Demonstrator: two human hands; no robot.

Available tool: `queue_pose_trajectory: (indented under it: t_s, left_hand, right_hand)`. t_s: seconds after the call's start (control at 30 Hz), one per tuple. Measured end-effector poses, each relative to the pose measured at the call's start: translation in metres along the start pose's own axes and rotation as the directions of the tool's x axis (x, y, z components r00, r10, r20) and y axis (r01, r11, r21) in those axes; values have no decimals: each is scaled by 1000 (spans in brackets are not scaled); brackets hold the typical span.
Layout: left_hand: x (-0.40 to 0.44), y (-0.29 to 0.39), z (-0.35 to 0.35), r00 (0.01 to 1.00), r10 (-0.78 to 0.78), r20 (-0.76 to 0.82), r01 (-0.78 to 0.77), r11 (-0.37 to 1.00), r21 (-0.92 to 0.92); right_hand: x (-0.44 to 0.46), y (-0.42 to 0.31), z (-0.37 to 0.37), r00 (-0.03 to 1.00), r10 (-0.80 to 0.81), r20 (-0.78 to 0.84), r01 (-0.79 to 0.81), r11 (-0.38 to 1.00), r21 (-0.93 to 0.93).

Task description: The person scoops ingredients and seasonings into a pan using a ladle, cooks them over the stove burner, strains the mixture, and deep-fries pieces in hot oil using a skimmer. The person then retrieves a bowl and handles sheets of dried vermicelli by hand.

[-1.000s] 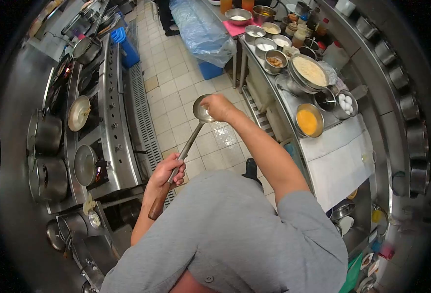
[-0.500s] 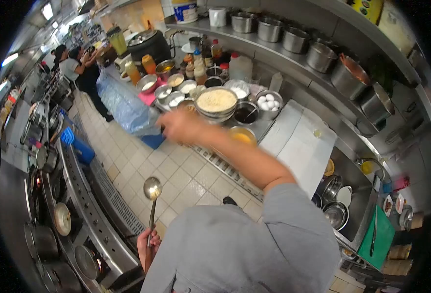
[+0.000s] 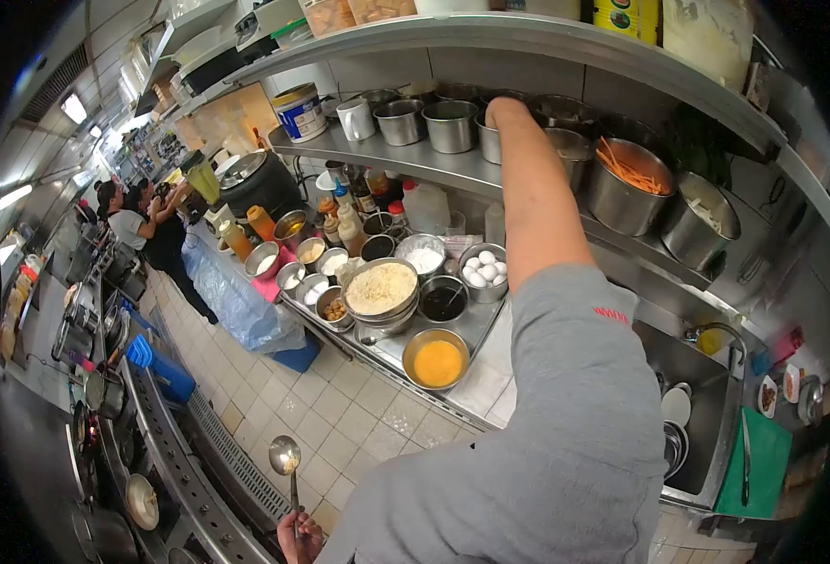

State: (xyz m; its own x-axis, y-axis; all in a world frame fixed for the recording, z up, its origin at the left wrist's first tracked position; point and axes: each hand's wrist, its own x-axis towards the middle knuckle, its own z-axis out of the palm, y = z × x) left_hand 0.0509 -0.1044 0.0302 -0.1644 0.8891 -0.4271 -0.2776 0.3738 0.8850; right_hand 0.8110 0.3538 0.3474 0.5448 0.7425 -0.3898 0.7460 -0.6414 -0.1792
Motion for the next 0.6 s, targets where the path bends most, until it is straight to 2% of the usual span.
queue_pose_trajectory:
  t_s: [0.07,0.1,0.13,0.17,0.2,0.23,0.27,0.3,0.33,0.4,0.43,0.5,0.53,0.57,0.6]
  left_hand:
    - [-2,-2,3,998,-60,-11,59,998,-17]
    - [50,-29,-28,907,-404,115,380,674,-633]
    - [40,-22,-18,932,-342,121,353,776,-523]
    - [27,-10,1,954,-277,112,298,853,-428]
    - [36,-14,-4,918,-376,125,387,784,-485]
    - [41,-15,-4,905,-406,127,400,709,-581]
    - [42,-15,-8,889,-436,139,431,697,-573]
    - [39,-16,-13,869,-470,156,469,683,-560]
    - [36,-17,-14,890,-426,160,436,697,-569]
    - [33,-17,-16,915,-377,143,381,692,-613]
    - [30,-18,-15,916,-373,146,382,703,-600]
    - [21,-16,-19,920,-370,130,369,705,-605]
    - [20,-15,-16,931,-357,73,321,709,-628]
    - [19,-14,-14,940,-342,19,272,713,-647]
    - [17,-16,-15,939,-345,4,260,700,-665]
  right_hand:
    - [-5,0,2,1000,17,13,-17,1000,-24]
    - [-14,6,12,986,-55,-159,45,997,-64]
    - [-18,-1,17,932,-159,-325,124,984,-127]
    - [23,7,14,913,-218,-344,158,968,-196]
    - [66,16,12,891,-276,-361,186,946,-266]
    - [104,24,10,865,-333,-376,208,919,-336]
    - [79,17,13,825,-320,-465,228,942,-244]
    - [62,11,4,884,-318,-343,157,893,-422]
    - [61,11,-7,920,-351,-171,228,839,-494]
    - [65,10,-14,949,-315,-25,285,887,-362]
    - [46,10,-11,937,-348,-6,318,862,-395]
    - [-20,15,4,820,-564,102,546,714,-438]
    - [60,40,-5,807,-584,83,460,535,-709]
    - [89,25,-16,967,-244,76,248,821,-515]
    - [81,15,-11,974,-197,114,227,891,-393]
